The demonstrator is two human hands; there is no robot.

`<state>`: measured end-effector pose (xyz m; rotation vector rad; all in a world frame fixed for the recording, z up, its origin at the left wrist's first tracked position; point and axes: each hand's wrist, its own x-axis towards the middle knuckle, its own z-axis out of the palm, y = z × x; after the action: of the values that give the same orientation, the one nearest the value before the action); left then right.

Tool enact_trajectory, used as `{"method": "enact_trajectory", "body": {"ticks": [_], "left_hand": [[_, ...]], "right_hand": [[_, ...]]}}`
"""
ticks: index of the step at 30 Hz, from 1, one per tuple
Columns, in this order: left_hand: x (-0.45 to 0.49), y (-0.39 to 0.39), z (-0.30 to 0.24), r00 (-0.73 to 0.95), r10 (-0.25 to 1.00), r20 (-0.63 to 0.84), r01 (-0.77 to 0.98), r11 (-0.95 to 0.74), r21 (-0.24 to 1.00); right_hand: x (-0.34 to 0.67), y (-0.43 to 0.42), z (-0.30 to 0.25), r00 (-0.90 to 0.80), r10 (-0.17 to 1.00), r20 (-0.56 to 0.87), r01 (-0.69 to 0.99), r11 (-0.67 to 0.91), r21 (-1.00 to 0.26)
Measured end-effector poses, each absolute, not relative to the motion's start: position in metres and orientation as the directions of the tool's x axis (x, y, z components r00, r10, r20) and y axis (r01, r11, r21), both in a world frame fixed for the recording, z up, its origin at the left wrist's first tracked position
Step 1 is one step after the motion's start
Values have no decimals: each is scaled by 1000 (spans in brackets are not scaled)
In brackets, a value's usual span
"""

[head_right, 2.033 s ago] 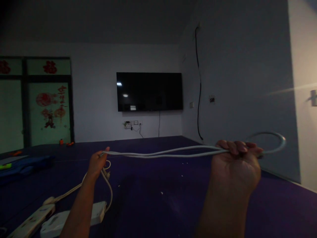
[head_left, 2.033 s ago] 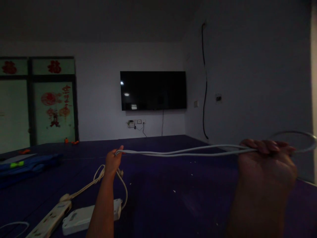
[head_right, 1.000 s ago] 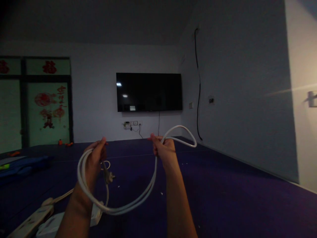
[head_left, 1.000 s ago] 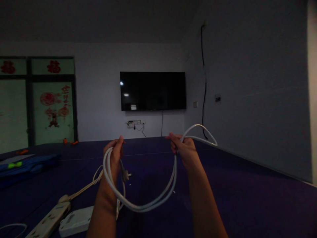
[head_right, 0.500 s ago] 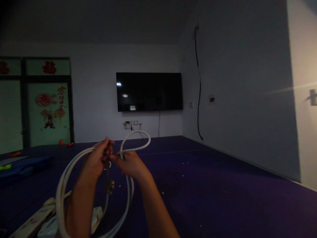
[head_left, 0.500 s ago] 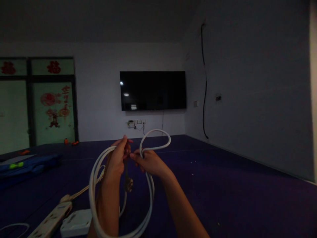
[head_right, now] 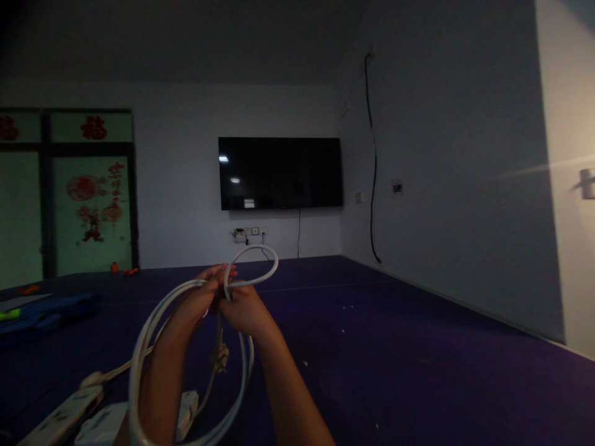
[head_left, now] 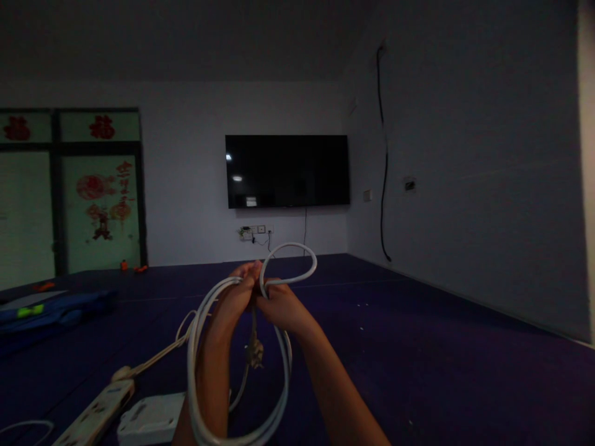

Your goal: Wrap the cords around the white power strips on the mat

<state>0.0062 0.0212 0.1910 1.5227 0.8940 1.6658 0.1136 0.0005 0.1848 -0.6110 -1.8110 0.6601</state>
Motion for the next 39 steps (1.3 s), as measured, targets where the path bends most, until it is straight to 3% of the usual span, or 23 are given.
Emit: {"method": "enact_trajectory", "body": {"ticks": [7,12,19,25,33,39], "left_hand": [[-19,3,195,112,900,421,-102,-411,906],[-49,1,194,238,939,249,-288,-177,941],[-33,-13,202,170,890,423,-328,-354,876],[-7,-13,208,31,877,480,-284,-452,845],[-11,-16,210,-6,873,487,-257,-472,843],[-7,-22,210,18,859,511,-33,-510,859]], "right_hand": [[120,10,183,-102,775,623,252,626,-738],[130,14,186,15,774,633,338,592,-732],[136,20,185,29,754,656,501,557,-662],[134,29,178,-42,754,655,560,561,-610],[148,34,175,-86,761,643,473,599,-646],[155,16,188,-109,682,723,314,714,-626]]}}
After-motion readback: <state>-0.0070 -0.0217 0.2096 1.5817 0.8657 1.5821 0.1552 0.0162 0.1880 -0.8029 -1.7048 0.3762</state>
